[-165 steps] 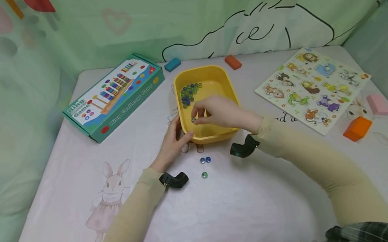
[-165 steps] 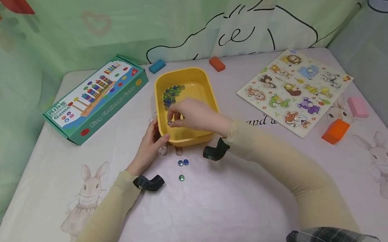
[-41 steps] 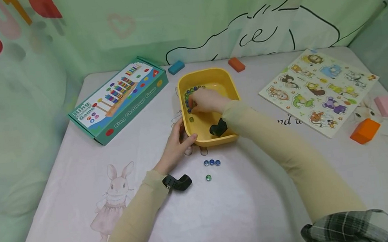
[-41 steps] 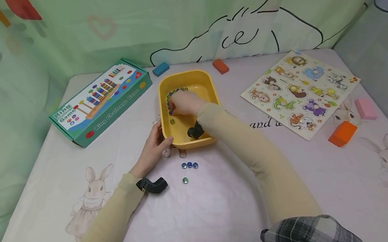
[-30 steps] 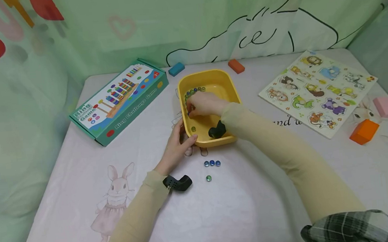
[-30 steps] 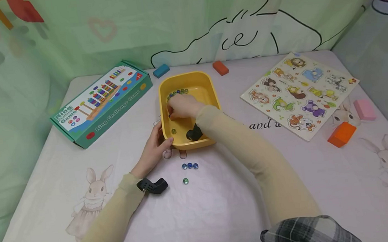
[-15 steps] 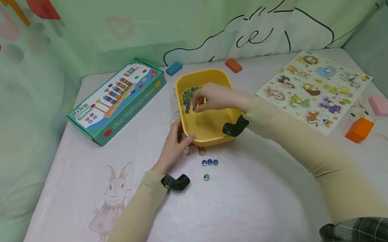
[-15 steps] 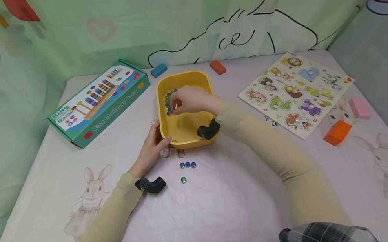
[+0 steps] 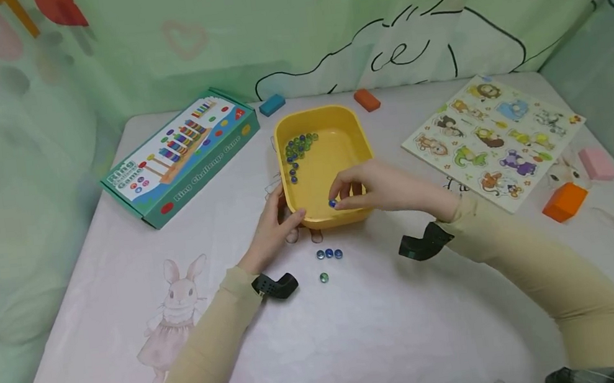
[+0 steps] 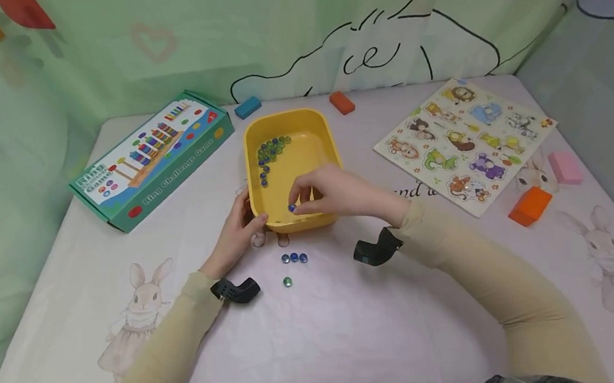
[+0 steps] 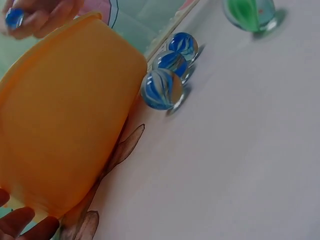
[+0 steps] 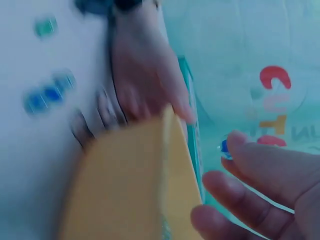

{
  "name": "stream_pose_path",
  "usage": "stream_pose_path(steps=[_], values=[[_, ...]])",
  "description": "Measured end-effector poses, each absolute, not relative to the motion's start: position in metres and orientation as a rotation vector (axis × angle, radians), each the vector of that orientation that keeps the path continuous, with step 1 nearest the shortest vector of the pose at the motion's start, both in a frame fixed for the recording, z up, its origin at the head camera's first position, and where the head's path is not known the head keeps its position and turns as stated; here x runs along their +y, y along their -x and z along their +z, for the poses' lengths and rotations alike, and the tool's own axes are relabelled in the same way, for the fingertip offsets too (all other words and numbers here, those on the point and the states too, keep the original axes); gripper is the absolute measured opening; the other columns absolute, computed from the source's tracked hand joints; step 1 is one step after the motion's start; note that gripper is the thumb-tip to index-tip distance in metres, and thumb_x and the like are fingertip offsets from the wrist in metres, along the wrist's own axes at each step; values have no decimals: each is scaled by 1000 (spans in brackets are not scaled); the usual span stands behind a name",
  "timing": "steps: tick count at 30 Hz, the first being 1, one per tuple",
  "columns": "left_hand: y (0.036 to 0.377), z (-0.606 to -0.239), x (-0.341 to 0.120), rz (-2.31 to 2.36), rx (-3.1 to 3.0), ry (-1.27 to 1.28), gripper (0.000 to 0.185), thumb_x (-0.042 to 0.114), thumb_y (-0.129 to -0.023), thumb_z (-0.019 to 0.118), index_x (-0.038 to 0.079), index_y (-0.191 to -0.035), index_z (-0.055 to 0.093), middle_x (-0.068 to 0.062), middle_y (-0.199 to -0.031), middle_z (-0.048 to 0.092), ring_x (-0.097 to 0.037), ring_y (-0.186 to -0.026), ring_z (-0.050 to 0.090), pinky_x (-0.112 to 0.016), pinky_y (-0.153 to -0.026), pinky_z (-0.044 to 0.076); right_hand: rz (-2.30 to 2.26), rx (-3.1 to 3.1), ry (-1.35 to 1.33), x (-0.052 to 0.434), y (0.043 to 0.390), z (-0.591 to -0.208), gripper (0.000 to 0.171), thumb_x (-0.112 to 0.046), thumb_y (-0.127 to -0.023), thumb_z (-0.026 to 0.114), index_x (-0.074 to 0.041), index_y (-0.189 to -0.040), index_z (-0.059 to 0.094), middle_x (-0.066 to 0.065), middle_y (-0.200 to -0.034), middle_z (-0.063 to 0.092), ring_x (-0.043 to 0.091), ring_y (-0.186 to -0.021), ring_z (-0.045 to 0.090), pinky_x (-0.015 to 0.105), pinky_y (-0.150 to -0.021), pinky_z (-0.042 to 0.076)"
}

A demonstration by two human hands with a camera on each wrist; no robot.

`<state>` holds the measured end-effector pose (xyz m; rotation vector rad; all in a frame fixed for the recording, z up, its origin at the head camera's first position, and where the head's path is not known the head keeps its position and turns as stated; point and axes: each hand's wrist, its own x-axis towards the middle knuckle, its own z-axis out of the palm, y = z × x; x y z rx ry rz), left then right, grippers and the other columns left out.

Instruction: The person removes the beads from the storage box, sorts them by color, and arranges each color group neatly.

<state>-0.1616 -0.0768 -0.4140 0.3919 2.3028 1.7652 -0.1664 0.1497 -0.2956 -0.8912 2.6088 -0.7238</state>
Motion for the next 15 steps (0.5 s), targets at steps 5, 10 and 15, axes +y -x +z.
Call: stream_pose_path(steps=[5, 10, 15], values=[[162, -413, -77, 1764, 2322, -402, 71, 34, -91, 56, 21, -148, 16, -5, -145, 34, -18, -135, 27, -40, -114, 15, -882, 2514, 982, 161, 145, -306, 11, -17, -84, 67, -13, -94, 67, -5, -77, 61, 10, -68, 50, 23, -61, 44], [161, -413, -77, 1770, 2312, -400, 72, 34, -91, 56, 20, -149, 16, -5, -145, 34, -17, -133, 30, -39, -114, 16, -892, 2456, 1008, 169, 130, -327, 11, -20, -85, 67, -14, -94, 67, -9, -75, 59, 6, -66, 49, 21, -59, 44], [161, -413, -76, 1779, 2319, -411, 72, 35, -90, 56, 19, -148, 17, -4, -146, 34, -15, -135, 27, -39, -114, 15, -926, 2456, 933, 170, 122, -354, 10, -16, -83, 69, -12, -92, 66, -8, -75, 59, 5, -66, 49, 21, -61, 45]])
